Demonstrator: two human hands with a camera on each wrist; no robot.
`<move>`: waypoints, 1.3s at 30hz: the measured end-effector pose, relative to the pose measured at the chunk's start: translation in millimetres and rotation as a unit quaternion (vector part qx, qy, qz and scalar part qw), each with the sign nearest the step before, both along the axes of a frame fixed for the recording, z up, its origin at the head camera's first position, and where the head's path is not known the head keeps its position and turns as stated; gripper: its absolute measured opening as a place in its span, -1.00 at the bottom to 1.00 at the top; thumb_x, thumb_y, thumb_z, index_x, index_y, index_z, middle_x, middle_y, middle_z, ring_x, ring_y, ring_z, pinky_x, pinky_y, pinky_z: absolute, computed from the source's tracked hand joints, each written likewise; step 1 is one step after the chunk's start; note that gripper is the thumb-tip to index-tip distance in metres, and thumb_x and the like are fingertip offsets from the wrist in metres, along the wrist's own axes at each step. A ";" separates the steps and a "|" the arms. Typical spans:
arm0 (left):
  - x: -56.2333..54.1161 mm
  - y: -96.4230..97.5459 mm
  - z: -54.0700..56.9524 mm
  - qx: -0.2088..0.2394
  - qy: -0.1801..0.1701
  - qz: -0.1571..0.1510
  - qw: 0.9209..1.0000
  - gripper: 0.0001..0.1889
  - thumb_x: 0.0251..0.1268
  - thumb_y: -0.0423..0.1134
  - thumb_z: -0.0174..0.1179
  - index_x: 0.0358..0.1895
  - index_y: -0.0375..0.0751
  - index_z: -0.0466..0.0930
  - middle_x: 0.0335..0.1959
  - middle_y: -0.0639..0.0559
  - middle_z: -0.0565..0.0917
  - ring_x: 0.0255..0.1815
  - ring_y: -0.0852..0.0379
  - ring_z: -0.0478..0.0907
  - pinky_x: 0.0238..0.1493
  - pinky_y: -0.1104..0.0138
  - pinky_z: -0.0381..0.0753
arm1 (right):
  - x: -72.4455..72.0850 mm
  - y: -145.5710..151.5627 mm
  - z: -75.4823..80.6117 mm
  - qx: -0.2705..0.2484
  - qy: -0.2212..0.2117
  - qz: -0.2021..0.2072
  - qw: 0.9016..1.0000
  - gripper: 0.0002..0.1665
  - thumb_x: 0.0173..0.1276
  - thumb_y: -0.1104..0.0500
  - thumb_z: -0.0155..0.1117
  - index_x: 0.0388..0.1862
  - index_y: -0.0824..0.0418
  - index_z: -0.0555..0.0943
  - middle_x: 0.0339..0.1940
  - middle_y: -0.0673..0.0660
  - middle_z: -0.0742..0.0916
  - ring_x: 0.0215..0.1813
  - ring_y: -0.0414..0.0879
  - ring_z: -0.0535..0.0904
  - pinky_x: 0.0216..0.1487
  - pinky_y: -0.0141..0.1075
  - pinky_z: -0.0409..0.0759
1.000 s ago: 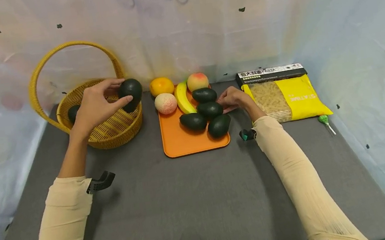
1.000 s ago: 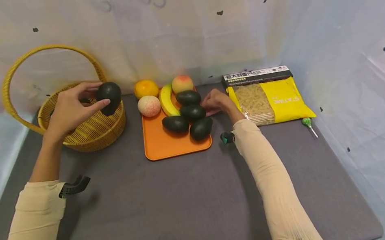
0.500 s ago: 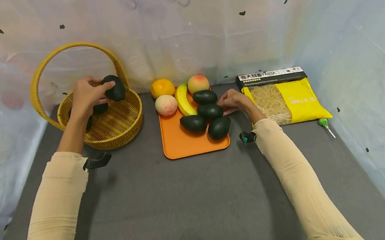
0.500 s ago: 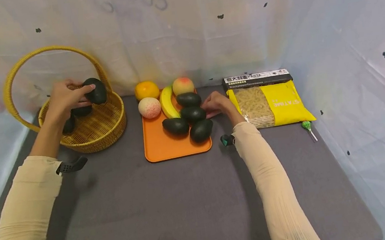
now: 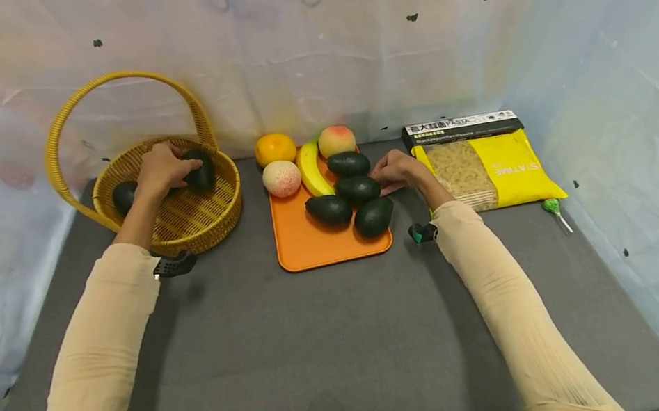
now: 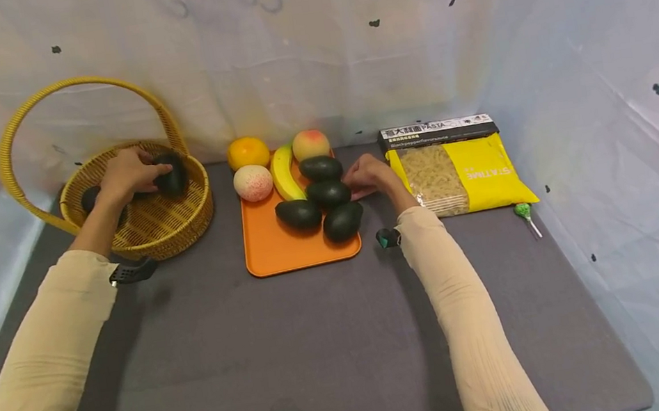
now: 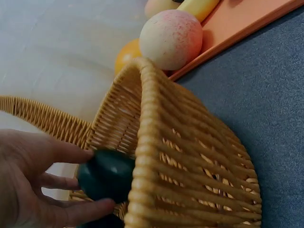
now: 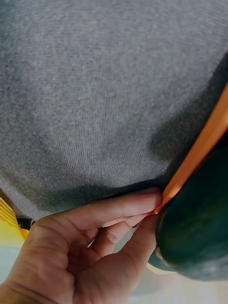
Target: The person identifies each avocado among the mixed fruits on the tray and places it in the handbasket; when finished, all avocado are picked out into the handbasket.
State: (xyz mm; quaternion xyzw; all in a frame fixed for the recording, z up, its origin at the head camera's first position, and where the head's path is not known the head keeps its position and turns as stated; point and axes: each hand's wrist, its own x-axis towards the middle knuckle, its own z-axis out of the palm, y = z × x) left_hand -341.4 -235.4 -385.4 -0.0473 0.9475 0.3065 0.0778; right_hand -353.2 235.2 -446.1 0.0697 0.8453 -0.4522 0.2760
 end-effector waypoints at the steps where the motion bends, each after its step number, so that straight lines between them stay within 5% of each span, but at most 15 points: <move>1: -0.8 0.2 0.2 -0.016 -0.003 -0.015 1.000 -0.25 0.48 0.05 0.24 0.46 -0.50 0.35 0.36 -0.54 0.50 -0.13 -0.22 0.81 -0.16 0.09 0.76 | 0.0 -0.5 0.5 -0.001 0.000 -0.001 1.000 -0.71 0.46 0.15 0.41 0.03 0.31 0.77 -0.43 0.06 0.79 -0.39 -0.13 0.79 -0.14 -0.27 0.82; 5: -2.0 2.1 1.2 -0.075 -0.004 -0.077 0.994 -0.32 0.45 -0.01 0.27 0.36 -0.55 0.44 0.13 -0.58 0.59 -0.05 -0.39 0.71 -0.21 0.05 0.68 | -0.4 -1.5 1.1 -0.002 -0.002 -0.005 1.000 -0.74 0.46 0.15 0.40 -0.01 0.30 0.78 -0.44 0.06 0.78 -0.37 -0.13 0.79 -0.16 -0.29 0.81; 8: -1.8 3.3 2.3 -0.108 -0.011 -0.107 0.988 -0.31 0.45 -0.07 0.28 0.42 -0.55 0.39 0.29 -0.65 0.46 0.33 -0.52 0.44 0.16 -0.17 0.60 | -0.8 -1.7 0.3 -0.004 -0.002 -0.005 1.000 -0.76 0.47 0.16 0.39 -0.04 0.30 0.78 -0.45 0.06 0.78 -0.39 -0.13 0.79 -0.20 -0.29 0.81; 11: -1.6 3.5 4.0 -0.126 -0.017 -0.122 0.984 -0.24 0.45 -0.15 0.29 0.53 -0.54 0.25 0.49 -0.64 0.25 0.54 -0.57 0.12 0.45 -0.35 0.30 | -0.5 -2.2 -0.7 -0.005 0.003 -0.005 1.000 -0.78 0.46 0.18 0.40 -0.06 0.31 0.79 -0.47 0.07 0.78 -0.41 -0.12 0.78 -0.24 -0.30 0.81; 20: -6.1 -2.2 6.3 -0.218 -0.009 -0.232 0.948 -0.29 0.51 -0.25 0.23 0.59 -0.46 0.19 0.48 -0.59 0.32 0.52 -0.55 0.18 0.48 -0.33 0.29 | 0.8 -0.4 0.5 -0.003 0.005 -0.002 1.000 -0.73 0.46 0.18 0.39 0.02 0.33 0.76 -0.50 0.06 0.77 -0.46 -0.15 0.77 -0.30 -0.33 0.79; 27: -5.9 -4.4 5.5 -0.227 -0.029 -0.235 0.945 -0.22 0.57 -0.20 0.18 0.64 -0.45 0.02 0.52 -0.68 0.16 0.52 -0.61 0.13 0.47 -0.36 0.27 | -1.8 -0.2 4.3 -0.008 -0.016 0.005 1.000 -0.73 0.48 0.18 0.36 0.03 0.32 0.75 -0.50 0.05 0.78 -0.40 -0.13 0.78 -0.16 -0.26 0.82; 31: -5.5 -6.6 0.6 -0.204 -0.039 -0.223 0.953 -0.19 0.58 -0.15 0.17 0.67 -0.39 -0.04 0.56 -0.68 0.05 0.55 -0.63 0.05 0.47 -0.41 0.22 | -1.0 -1.9 5.8 -0.001 -0.015 0.005 1.000 -0.73 0.50 0.18 0.34 0.03 0.34 0.75 -0.49 0.06 0.77 -0.38 -0.11 0.78 -0.15 -0.25 0.82; 39: -1.8 -7.1 0.1 -0.177 -0.009 -0.205 0.962 -0.22 0.57 -0.14 0.18 0.66 -0.37 0.05 0.54 -0.61 0.14 0.54 -0.55 0.12 0.47 -0.37 0.25 | 0.8 -2.9 -1.0 -0.009 0.007 -0.003 1.000 -0.74 0.49 0.17 0.36 0.00 0.34 0.76 -0.48 0.06 0.76 -0.44 -0.15 0.75 -0.30 -0.34 0.79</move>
